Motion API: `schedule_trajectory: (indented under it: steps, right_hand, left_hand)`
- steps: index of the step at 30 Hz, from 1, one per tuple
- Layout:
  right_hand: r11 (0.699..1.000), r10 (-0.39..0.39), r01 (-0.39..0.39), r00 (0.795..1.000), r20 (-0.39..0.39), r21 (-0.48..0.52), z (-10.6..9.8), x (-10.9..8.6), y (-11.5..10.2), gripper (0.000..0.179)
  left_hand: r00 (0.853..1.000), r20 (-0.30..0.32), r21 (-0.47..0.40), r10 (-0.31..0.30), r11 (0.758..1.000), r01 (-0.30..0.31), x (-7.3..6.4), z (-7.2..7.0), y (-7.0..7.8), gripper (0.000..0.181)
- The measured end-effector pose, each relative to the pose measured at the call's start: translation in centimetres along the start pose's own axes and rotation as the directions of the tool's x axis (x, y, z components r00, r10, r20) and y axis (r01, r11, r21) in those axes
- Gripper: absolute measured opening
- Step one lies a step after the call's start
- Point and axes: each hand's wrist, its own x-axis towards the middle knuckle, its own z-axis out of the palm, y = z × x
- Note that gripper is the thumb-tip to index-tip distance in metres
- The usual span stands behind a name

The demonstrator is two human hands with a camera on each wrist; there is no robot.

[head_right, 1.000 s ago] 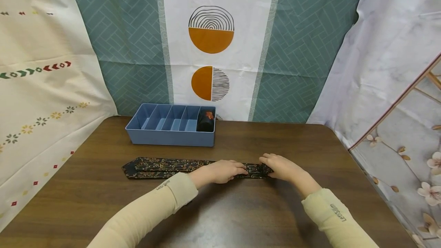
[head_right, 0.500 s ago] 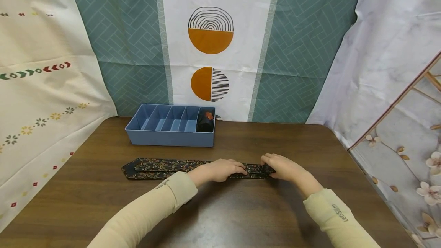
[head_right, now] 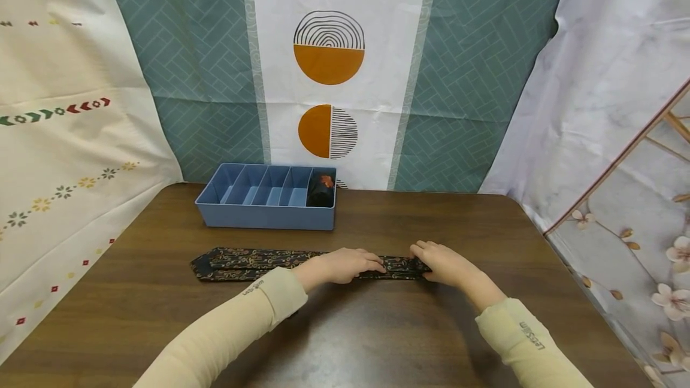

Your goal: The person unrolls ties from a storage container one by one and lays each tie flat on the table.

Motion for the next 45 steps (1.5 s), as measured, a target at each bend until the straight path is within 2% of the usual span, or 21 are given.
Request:
schedule_trajectory:
  steps: [2,15,24,32,37,45]
  right_hand:
    - [1.0,0.015,-0.015,1.0,0.003,-0.001,0.1,0.0,0.0,0.038]
    - [1.0,-0.024,0.024,1.0,-0.003,-0.011,-0.2,0.0,0.4,0.034]
    - [0.998,-0.061,0.059,0.997,-0.051,-0.034,-0.3,0.1,0.7,0.038]
    - [0.999,-0.04,0.04,0.999,-0.016,-0.008,-0.4,0.0,0.7,0.036]
    - [0.999,-0.053,0.053,0.999,-0.002,-0.004,-0.5,-0.1,0.6,0.033]
    - [0.997,-0.072,0.072,0.997,-0.019,-0.017,0.0,-0.4,1.1,0.036]
  left_hand:
    - [1.0,-0.001,0.003,0.002,1.0,-0.002,0.0,0.0,0.0,0.056]
    - [1.0,-0.004,0.019,0.013,1.0,-0.013,-0.5,0.0,-0.4,0.054]
    - [1.0,-0.009,0.015,0.024,1.0,-0.024,-0.9,-0.1,-0.8,0.056]
    - [1.0,-0.009,0.006,0.029,1.0,-0.029,-1.4,-0.2,-1.0,0.057]
    - [1.0,-0.013,0.003,0.023,1.0,-0.022,-1.3,-0.1,-0.9,0.058]
    - [1.0,-0.004,-0.006,-0.001,1.0,0.001,-1.1,0.3,-0.4,0.053]
